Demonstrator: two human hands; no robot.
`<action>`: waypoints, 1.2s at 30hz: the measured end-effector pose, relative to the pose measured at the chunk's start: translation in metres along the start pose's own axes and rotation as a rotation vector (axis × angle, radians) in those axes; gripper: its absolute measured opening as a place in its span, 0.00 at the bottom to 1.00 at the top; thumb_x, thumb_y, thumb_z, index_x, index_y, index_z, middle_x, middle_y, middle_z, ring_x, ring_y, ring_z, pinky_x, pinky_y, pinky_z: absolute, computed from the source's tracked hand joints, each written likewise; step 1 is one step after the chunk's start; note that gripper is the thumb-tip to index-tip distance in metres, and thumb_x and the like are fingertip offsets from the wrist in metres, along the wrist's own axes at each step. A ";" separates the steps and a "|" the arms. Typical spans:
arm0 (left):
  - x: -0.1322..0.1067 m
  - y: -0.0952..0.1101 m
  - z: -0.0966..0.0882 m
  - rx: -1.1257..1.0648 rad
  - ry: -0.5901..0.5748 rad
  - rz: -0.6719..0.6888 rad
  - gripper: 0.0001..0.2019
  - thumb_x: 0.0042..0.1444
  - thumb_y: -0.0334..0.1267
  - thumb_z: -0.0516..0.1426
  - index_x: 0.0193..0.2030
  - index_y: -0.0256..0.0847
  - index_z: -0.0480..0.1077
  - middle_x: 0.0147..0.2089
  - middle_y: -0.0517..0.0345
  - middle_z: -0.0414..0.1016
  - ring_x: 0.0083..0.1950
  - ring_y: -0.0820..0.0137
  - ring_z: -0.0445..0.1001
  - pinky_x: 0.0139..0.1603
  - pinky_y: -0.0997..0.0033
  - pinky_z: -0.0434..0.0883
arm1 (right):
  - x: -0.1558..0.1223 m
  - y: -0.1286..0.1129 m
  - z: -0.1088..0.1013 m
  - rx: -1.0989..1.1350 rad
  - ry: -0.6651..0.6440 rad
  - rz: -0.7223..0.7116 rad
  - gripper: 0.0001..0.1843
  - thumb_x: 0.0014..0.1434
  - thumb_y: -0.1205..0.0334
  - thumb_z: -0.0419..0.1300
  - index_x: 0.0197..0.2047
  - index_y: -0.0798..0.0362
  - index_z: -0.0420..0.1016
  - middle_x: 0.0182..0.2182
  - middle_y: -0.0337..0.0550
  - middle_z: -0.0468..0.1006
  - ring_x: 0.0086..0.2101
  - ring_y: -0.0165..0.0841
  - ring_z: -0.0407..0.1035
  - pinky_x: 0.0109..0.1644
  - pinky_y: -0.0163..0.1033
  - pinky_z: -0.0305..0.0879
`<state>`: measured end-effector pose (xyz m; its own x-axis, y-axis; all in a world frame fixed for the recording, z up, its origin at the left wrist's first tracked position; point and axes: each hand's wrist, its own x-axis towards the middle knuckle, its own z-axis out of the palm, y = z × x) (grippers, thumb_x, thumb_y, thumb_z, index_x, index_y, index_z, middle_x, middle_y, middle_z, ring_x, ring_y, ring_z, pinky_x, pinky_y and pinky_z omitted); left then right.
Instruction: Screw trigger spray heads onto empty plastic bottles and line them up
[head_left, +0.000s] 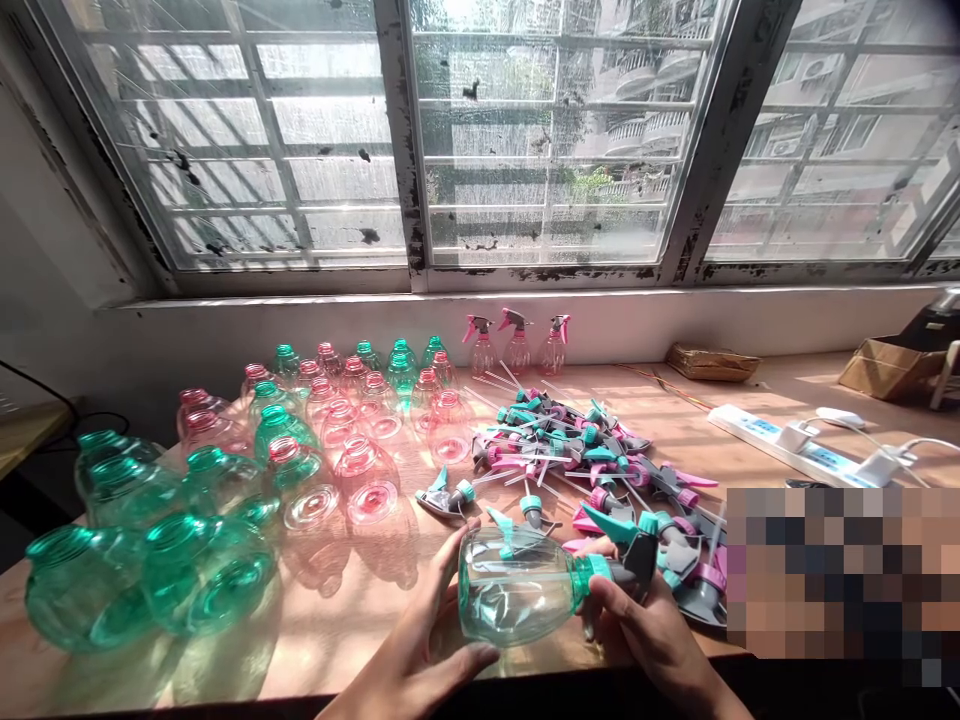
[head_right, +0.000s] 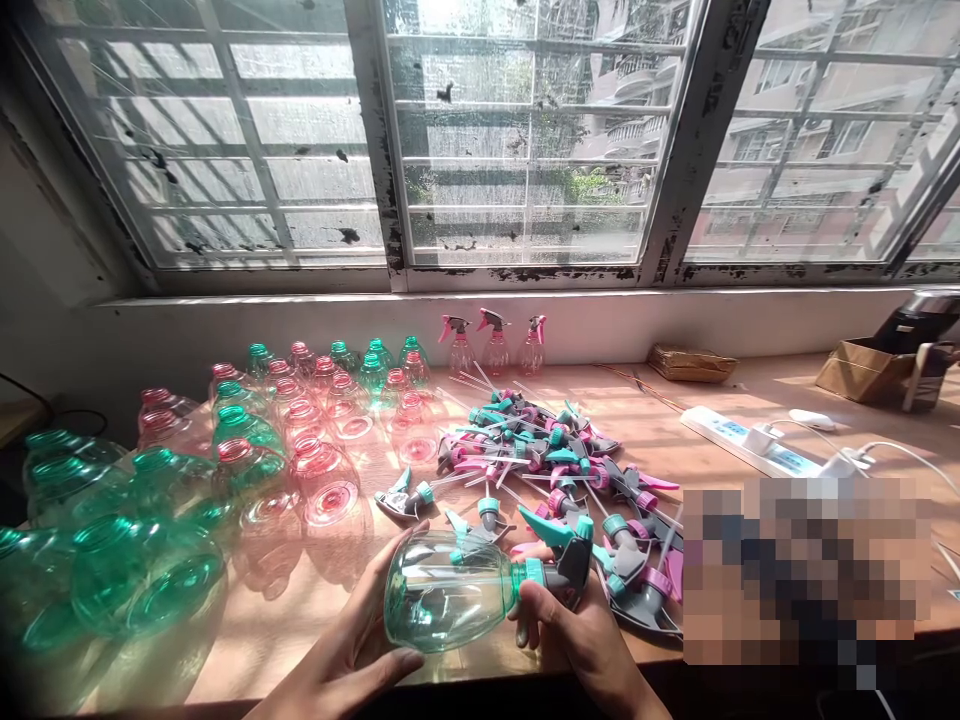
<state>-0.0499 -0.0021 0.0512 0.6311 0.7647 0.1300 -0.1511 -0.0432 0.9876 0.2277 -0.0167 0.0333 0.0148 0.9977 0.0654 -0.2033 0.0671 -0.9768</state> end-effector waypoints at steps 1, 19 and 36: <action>0.000 -0.001 0.000 -0.005 -0.004 0.006 0.39 0.71 0.41 0.62 0.79 0.71 0.46 0.85 0.65 0.42 0.83 0.51 0.47 0.80 0.51 0.57 | 0.000 0.000 0.000 0.012 0.004 -0.003 0.26 0.55 0.36 0.73 0.27 0.53 0.83 0.18 0.40 0.79 0.20 0.36 0.74 0.27 0.39 0.73; -0.003 0.001 -0.001 0.021 -0.004 -0.015 0.40 0.71 0.43 0.62 0.79 0.74 0.43 0.85 0.72 0.39 0.84 0.54 0.40 0.80 0.55 0.55 | 0.002 0.006 -0.003 0.088 -0.030 -0.026 0.26 0.57 0.39 0.74 0.45 0.55 0.83 0.19 0.39 0.80 0.20 0.36 0.73 0.28 0.39 0.69; -0.003 0.002 -0.002 0.058 0.040 -0.076 0.43 0.69 0.45 0.64 0.80 0.69 0.41 0.85 0.67 0.42 0.84 0.50 0.38 0.82 0.45 0.48 | 0.001 0.008 -0.004 0.101 -0.024 -0.008 0.25 0.56 0.41 0.75 0.44 0.53 0.82 0.18 0.37 0.81 0.20 0.34 0.75 0.28 0.36 0.72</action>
<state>-0.0536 -0.0031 0.0522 0.6080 0.7922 0.0516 -0.0591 -0.0197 0.9981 0.2297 -0.0157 0.0252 -0.0068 0.9968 0.0792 -0.3011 0.0735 -0.9508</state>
